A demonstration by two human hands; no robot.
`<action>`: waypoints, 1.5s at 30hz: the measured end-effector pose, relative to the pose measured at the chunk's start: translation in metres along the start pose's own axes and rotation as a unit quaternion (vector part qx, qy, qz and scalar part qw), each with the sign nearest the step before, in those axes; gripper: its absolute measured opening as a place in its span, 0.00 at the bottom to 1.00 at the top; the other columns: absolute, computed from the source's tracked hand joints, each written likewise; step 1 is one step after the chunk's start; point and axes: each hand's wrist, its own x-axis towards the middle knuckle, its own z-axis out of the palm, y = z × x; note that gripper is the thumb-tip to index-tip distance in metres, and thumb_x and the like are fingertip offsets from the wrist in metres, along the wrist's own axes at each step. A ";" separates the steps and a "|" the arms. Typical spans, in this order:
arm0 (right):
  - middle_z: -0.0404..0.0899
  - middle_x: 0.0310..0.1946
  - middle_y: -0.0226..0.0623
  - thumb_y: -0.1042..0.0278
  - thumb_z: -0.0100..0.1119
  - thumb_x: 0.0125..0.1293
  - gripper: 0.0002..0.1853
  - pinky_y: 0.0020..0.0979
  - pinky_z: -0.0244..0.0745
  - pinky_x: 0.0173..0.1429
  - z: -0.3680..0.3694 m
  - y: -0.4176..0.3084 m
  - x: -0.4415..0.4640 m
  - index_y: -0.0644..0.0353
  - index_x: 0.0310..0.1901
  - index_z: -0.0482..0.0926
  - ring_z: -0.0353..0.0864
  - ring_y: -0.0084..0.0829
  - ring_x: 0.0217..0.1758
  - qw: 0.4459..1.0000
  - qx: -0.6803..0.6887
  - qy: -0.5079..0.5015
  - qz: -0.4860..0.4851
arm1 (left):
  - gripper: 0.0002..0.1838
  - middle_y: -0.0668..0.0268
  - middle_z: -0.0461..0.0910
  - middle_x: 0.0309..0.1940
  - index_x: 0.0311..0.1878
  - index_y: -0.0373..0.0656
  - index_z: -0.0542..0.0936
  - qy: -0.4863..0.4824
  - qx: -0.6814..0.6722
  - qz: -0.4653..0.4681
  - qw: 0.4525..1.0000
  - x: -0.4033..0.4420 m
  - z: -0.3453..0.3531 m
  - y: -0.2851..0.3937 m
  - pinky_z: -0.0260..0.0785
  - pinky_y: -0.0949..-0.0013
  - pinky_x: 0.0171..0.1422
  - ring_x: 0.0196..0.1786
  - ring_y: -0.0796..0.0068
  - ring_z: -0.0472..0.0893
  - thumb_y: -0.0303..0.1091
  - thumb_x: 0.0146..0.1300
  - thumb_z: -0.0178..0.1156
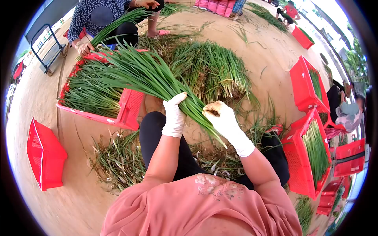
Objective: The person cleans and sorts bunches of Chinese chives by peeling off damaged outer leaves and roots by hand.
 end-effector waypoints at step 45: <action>0.70 0.30 0.36 0.73 0.56 0.50 0.07 0.38 0.63 0.43 -0.013 0.027 -0.040 0.55 0.31 0.69 0.70 0.41 0.37 0.952 -0.126 0.236 -0.149 | 0.22 0.56 0.78 0.36 0.46 0.34 0.72 -0.036 -0.046 -0.007 0.998 -0.001 0.003 -0.001 0.73 0.58 0.49 0.39 0.59 0.78 0.30 0.45 0.59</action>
